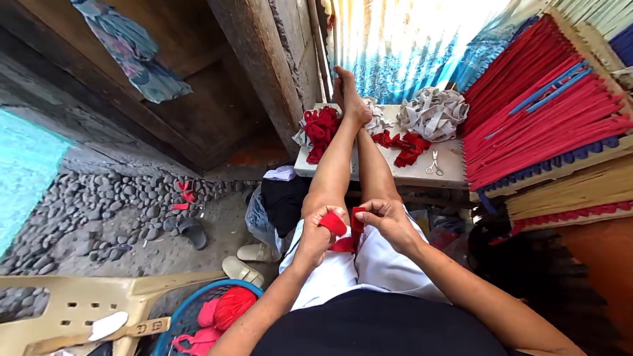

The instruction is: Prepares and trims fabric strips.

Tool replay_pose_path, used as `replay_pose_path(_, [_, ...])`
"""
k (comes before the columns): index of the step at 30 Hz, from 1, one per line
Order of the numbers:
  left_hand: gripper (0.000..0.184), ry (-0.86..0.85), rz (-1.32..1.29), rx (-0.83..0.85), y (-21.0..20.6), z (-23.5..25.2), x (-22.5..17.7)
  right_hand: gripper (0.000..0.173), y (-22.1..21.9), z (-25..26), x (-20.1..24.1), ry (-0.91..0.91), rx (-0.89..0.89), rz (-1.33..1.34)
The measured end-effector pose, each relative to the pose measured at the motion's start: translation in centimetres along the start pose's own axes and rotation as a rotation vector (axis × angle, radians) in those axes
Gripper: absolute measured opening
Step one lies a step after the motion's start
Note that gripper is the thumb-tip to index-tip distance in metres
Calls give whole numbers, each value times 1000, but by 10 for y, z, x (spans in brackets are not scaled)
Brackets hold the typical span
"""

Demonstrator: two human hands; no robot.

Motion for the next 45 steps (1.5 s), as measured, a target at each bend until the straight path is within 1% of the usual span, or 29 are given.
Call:
replay_pose_path(2, [36, 192, -159, 113, -2, 3, 17, 6, -5, -1, 1, 18, 87, -56])
replay_pose_path(3, [43, 259, -220, 169, -4, 4, 22, 7, -11, -2, 2, 47, 152, -90])
replay_pose_path(4, [49, 300, -247, 206, -6, 3, 25, 9, -18, -4, 4, 82, 215, -126])
replay_pose_path(6, [53, 304, -234, 260, -12, 2, 25, 12, -27, -6, 6, 135, 283, -199])
replay_pose_path(7, [50, 285, -203, 262, -15, 1, 23, 12, -28, -6, 6, 140, 286, -212])
replay_pose_path(9, [43, 184, -121, 192, -13, 4, 14, 11, -26, -5, 7, 134, 276, -193])
replay_pose_path(13, [24, -155, 90, 37, 4, 11, -11, 10, -22, -6, 13, 133, 286, -167])
replay_pose_path(15, [15, -255, 181, -46, 11, 12, -19, 11, -22, -8, 16, 117, 303, -162])
replay_pose_path(17, [13, -309, 202, -107, 14, 12, -25, 11, -24, -10, 21, 119, 322, -164])
replay_pose_path(22, [23, -375, 161, -110, 1, 6, -34, 11, -39, -16, 33, 157, 408, -182])
replay_pose_path(24, [25, -412, 179, -127, -3, 4, -32, 11, -43, -17, 35, 151, 403, -161])
replay_pose_path(26, [26, -447, 212, -149, -6, 1, -31, 10, -42, -16, 36, 149, 358, -138])
replay_pose_path(29, [18, -501, 237, -150, -9, -2, -34, 8, -37, -13, 40, 168, 283, -124])
replay_pose_path(32, [10, -509, 182, -143, -9, -4, -38, 8, -32, -11, 44, 184, 242, -107])
replay_pose_path(37, [9, -525, 180, -144, -11, -8, -41, 6, -27, -8, 46, 189, 182, -116])
replay_pose_path(41, [7, -537, 225, -113, -12, -9, -40, 6, -20, -6, 42, 142, 138, -87])
replay_pose_path(44, [21, -532, 206, -91, -14, -10, -41, 5, -18, -5, 39, 113, 132, -80])
replay_pose_path(45, [22, -546, 208, -89, -14, -11, -43, 4, -18, -4, 38, 111, 130, -77])
Point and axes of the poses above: each hand's wrist, its own z-axis towards the middle knuckle, its own y-axis out of the back of the hand, x = y × z, the point moved 10 cm from there along z, towards the middle knuckle, and after that the axes turned 14 degrees about z, right-handed, at the moved point
